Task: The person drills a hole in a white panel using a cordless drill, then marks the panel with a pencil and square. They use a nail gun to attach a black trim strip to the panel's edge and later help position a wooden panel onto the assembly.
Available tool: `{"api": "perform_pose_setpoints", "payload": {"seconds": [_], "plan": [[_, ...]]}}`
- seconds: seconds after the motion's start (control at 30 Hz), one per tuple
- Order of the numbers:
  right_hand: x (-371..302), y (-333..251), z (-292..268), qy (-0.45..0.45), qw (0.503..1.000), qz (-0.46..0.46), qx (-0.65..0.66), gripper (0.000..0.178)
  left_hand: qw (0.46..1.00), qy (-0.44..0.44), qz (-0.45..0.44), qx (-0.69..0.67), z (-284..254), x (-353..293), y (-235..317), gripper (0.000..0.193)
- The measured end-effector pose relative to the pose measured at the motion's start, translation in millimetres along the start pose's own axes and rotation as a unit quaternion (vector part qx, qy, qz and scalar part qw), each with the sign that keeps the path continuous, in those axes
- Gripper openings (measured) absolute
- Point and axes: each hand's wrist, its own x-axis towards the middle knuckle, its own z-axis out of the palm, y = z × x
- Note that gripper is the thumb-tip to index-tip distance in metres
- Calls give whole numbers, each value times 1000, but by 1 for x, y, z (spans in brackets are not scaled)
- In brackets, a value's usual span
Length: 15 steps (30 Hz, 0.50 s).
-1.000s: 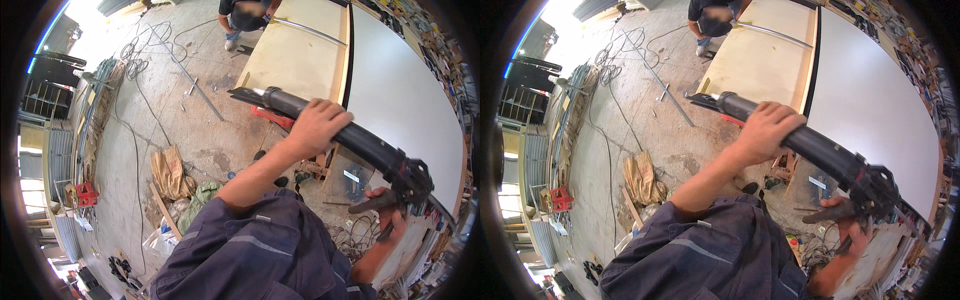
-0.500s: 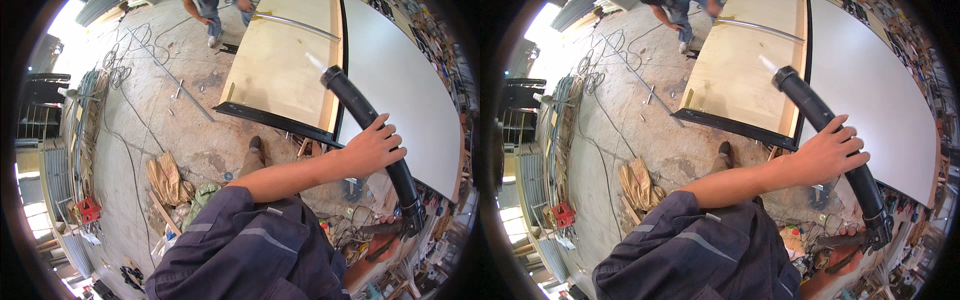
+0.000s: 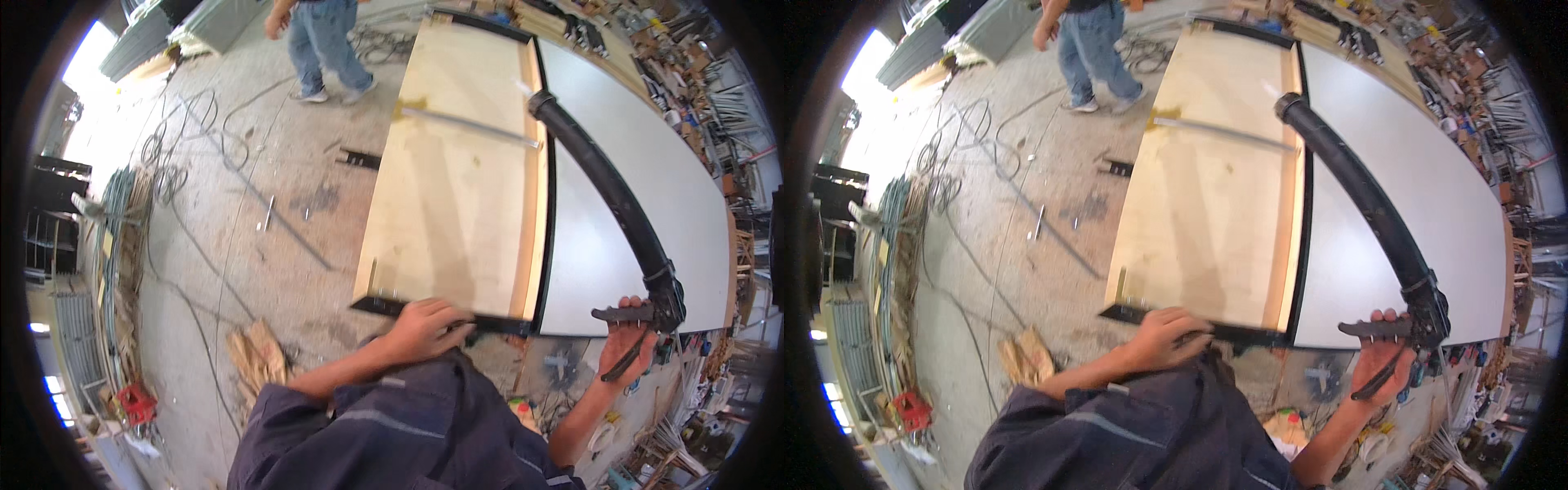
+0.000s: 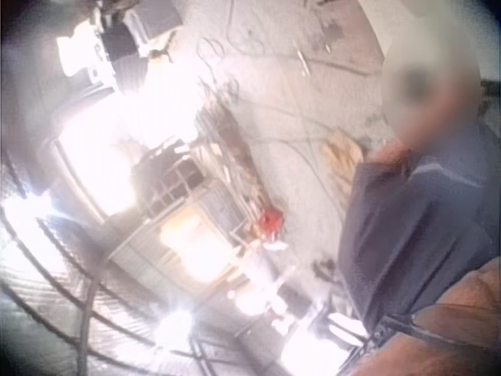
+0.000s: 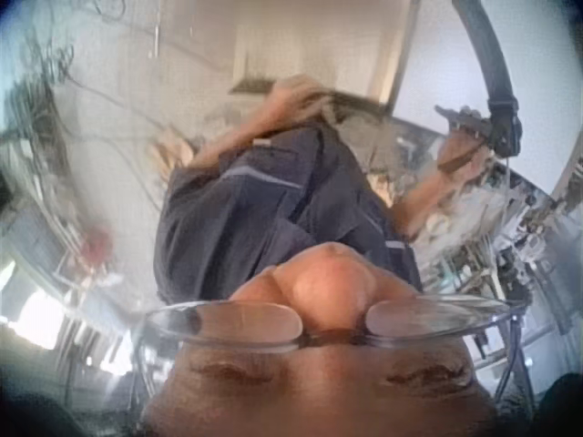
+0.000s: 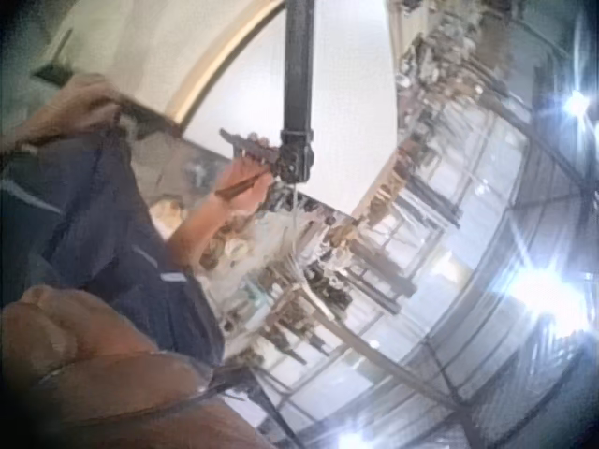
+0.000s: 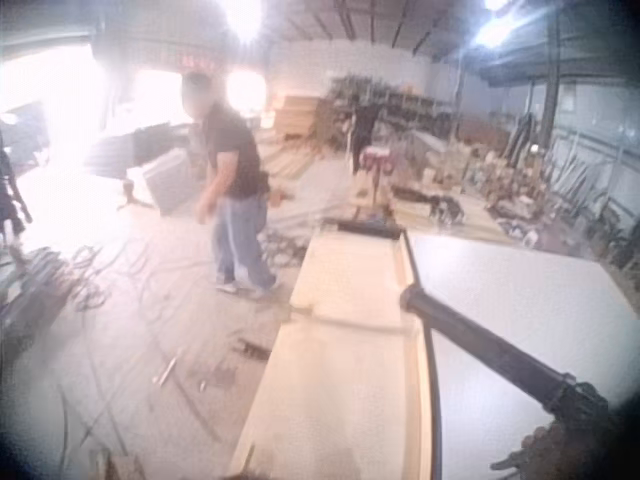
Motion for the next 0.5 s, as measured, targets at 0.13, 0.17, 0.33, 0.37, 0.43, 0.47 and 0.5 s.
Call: {"api": "perform_pose_setpoints", "payload": {"seconds": [0.13, 0.17, 0.33, 0.37, 0.43, 0.47, 0.5], "plan": [[89, 34, 20, -28, 999, -11, 13, 61, 989, 84, -85, 83, -43, -15, -27, 15], [113, 45, 29, -48, 999, -11, 14, 60, 986, 100, -89, 99, -49, -17, -33, 16], [229, 89, 62, -48, 999, 13, 21, 51, 964, 174, -140, 144, -56, -40, -64, 24], [249, 98, 68, -56, 998, 18, 25, 50, 962, 173, -135, 164, -56, -40, -64, 28], [295, 110, 78, -80, 996, 24, 8, 50, 959, 157, -135, 193, -57, -40, -64, 36], [316, 118, 80, -88, 996, 30, 6, 51, 959, 155, -136, 194, -58, -40, -65, 36], [338, 125, 84, -87, 996, 31, 5, 49, 959, 153, -138, 196, -60, -38, -65, 36]]}}
